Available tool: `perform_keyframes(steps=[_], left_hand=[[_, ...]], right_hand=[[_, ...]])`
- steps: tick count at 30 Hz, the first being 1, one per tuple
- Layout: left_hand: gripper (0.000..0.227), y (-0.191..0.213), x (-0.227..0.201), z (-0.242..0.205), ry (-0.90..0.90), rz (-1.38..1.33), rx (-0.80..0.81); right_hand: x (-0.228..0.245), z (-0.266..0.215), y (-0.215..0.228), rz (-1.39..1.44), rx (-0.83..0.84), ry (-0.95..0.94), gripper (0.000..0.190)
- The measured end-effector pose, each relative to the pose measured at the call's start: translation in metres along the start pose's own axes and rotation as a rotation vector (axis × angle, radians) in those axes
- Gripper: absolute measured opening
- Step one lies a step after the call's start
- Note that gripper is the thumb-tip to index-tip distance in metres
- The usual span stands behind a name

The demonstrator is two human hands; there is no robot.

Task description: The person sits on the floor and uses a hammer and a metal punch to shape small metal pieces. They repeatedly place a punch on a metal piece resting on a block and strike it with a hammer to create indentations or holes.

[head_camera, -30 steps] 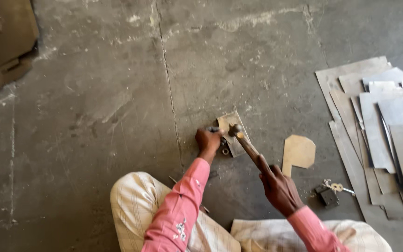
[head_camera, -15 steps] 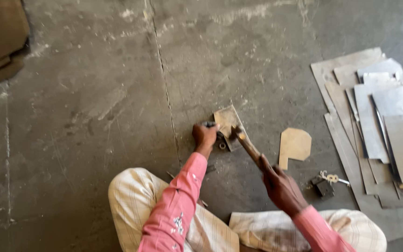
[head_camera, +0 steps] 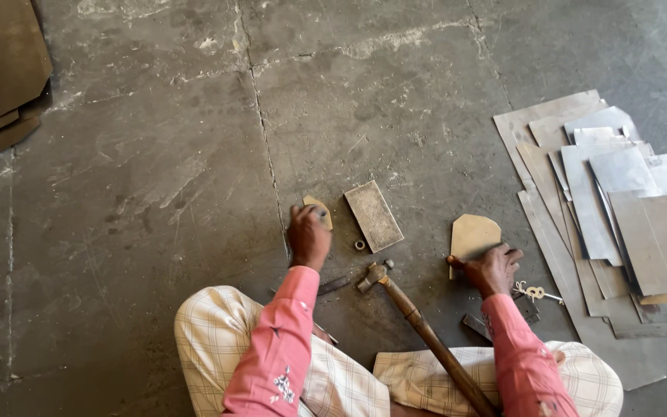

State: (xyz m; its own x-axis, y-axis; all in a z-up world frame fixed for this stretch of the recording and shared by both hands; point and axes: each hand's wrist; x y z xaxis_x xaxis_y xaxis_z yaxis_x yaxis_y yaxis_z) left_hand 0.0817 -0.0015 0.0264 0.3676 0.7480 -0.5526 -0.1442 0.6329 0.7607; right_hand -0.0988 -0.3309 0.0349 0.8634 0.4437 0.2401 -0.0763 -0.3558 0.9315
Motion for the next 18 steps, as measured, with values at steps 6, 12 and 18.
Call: perform_keyframes(steps=[6,12,18], left_hand=[[0.018,-0.015,-0.073,-0.021,0.211,-0.465,0.241],[0.042,-0.027,-0.050,-0.026,0.866,-1.459,0.914],[0.025,-0.052,0.001,-0.022,0.566,-1.043,0.483]], right_hand=[[0.016,-0.001,0.033,0.611,0.051,0.012,0.040],[0.068,-0.083,0.023,0.364,-0.367,1.283,0.010],[0.092,-0.117,0.023,0.364,-0.394,1.181,0.032]])
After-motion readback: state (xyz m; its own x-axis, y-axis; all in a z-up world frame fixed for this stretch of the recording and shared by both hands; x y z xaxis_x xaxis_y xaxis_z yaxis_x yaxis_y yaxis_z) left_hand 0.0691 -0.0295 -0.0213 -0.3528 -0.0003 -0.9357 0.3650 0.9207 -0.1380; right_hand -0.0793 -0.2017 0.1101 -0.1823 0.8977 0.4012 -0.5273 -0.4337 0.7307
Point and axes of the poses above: each hand's wrist, its own z-axis towards the middle knuckle, its own y-axis out of the back of the hand, x = y × z, and after that the axes turned 2 degrees about -x, right-handed
